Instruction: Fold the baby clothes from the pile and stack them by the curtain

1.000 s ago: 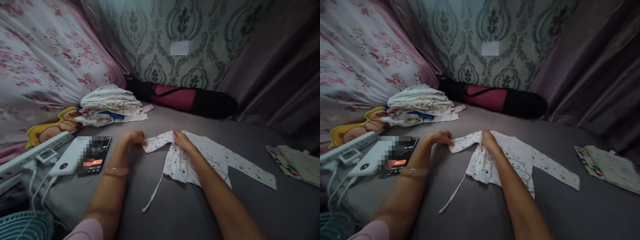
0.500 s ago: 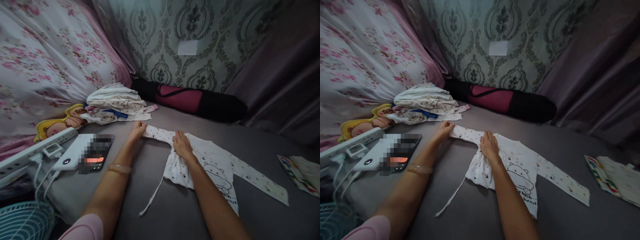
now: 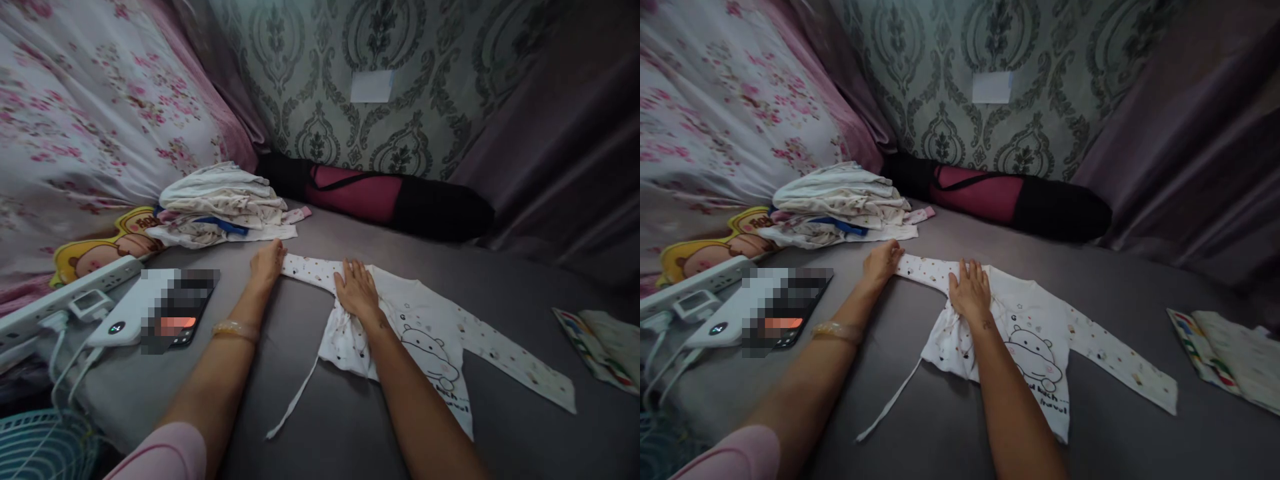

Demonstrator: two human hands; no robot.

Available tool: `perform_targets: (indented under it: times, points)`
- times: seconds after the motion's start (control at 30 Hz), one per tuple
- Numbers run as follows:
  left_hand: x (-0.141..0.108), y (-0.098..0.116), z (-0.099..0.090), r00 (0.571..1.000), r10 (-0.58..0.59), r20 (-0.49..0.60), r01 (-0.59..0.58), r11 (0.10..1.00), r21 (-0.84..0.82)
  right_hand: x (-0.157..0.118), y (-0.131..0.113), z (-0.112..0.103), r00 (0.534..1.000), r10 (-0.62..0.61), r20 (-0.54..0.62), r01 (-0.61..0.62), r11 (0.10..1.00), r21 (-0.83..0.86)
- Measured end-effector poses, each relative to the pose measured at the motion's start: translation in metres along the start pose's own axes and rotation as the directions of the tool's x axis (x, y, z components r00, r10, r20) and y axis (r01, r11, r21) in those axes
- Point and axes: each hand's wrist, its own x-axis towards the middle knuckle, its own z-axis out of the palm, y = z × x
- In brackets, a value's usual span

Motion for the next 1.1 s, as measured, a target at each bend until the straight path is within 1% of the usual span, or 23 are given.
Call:
perform_targets:
  times: [0.07, 0.13, 0.2, 0.27, 0.33, 0.4, 0.53, 0.57, 0.63, 0.7, 0.77, 0.83, 0.87, 0.9, 0.93, 0.97, 1.0, 1.03, 1.07, 1.1]
  points:
    - [-0.002, 0.004, 0.001, 0.999, -0.024, 0.043, 0.022, 0.999, 0.049, -0.001, 0.0, -0.001, 1.0, -0.008, -0.009, 0.008, 1.0, -0.005]
    - [-0.005, 0.01, 0.001, 0.997, -0.049, 0.055, 0.044, 0.995, 0.091, -0.001, -0.001, -0.001, 1.0, -0.012, -0.016, 0.011, 1.0, -0.01]
    - [-0.009, 0.014, 0.003, 0.998, -0.051, 0.035, 0.046, 0.991, 0.126, -0.001, -0.002, -0.002, 1.0, -0.007, -0.019, 0.006, 1.0, -0.019]
    - [-0.011, 0.018, 0.006, 1.0, -0.028, -0.009, 0.029, 0.986, 0.164, -0.001, -0.003, -0.002, 1.0, -0.008, -0.026, 0.007, 1.0, -0.025]
    - [-0.012, 0.018, 0.009, 0.999, 0.016, -0.052, -0.004, 0.978, 0.21, -0.001, -0.003, -0.003, 0.999, -0.012, -0.038, 0.011, 1.0, -0.027]
    - [-0.011, 0.017, 0.01, 0.995, 0.072, -0.062, -0.054, 0.966, 0.251, -0.002, -0.003, -0.003, 0.999, -0.015, -0.043, 0.014, 1.0, -0.025]
    - [-0.002, 0.009, 0.01, 0.982, 0.184, 0.036, -0.186, 0.94, 0.287, -0.002, -0.002, -0.002, 0.999, -0.008, -0.043, 0.008, 1.0, -0.01]
    - [0.001, 0.006, 0.009, 0.978, 0.199, 0.059, -0.207, 0.934, 0.29, -0.002, -0.002, -0.002, 0.999, -0.008, -0.047, 0.008, 1.0, -0.006]
    - [0.006, -0.001, 0.008, 0.975, 0.211, 0.071, -0.223, 0.932, 0.286, -0.002, -0.002, -0.001, 0.998, -0.01, -0.057, 0.01, 1.0, -0.002]
    - [0.009, -0.006, 0.007, 0.976, 0.211, 0.055, -0.218, 0.939, 0.268, -0.002, -0.003, 0.0, 0.997, -0.008, -0.071, 0.008, 1.0, -0.002]
    - [0.009, -0.007, 0.004, 0.978, 0.205, 0.033, -0.207, 0.944, 0.258, -0.003, -0.003, 0.0, 0.996, -0.006, -0.083, 0.006, 1.0, -0.002]
    - [0.004, 0.001, 0.001, 0.979, 0.204, -0.028, -0.19, 0.946, 0.262, -0.004, -0.004, -0.001, 0.996, -0.004, -0.09, 0.004, 1.0, -0.004]
    - [0.0, 0.009, 0.0, 0.972, 0.226, -0.071, -0.203, 0.948, 0.245, -0.004, -0.004, -0.001, 0.996, -0.005, -0.088, 0.004, 1.0, -0.006]
    - [-0.006, 0.02, 0.0, 0.959, 0.264, -0.105, -0.239, 0.949, 0.206, -0.005, -0.004, -0.002, 0.996, -0.002, -0.086, 0.001, 1.0, -0.009]
    - [-0.013, 0.033, 0.001, 0.939, 0.323, -0.119, -0.306, 0.941, 0.143, -0.005, -0.004, -0.002, 0.996, 0.001, -0.087, -0.002, 1.0, -0.012]
    - [-0.022, 0.048, 0.003, 0.906, 0.408, -0.114, -0.405, 0.913, 0.049, -0.005, -0.004, -0.003, 0.996, 0.004, -0.085, -0.005, 1.0, -0.018]
    - [-0.031, 0.063, 0.007, 0.865, 0.496, -0.072, -0.499, 0.865, -0.045, -0.005, -0.003, -0.003, 0.997, 0.001, -0.074, -0.004, 1.0, -0.029]
    - [-0.041, 0.077, 0.012, 0.809, 0.587, -0.028, -0.585, 0.801, -0.126, -0.004, -0.003, -0.003, 0.999, -0.001, -0.044, -0.002, 0.999, -0.049]
    - [-0.05, 0.09, 0.017, 0.752, 0.659, 0.014, -0.645, 0.739, -0.196, -0.002, -0.002, -0.003, 1.0, -0.007, 0.002, 0.007, 0.997, -0.075]
    - [-0.057, 0.101, 0.022, 0.711, 0.701, 0.047, -0.67, 0.697, -0.256, -0.001, -0.001, -0.003, 0.998, -0.016, 0.053, 0.021, 0.994, -0.104]
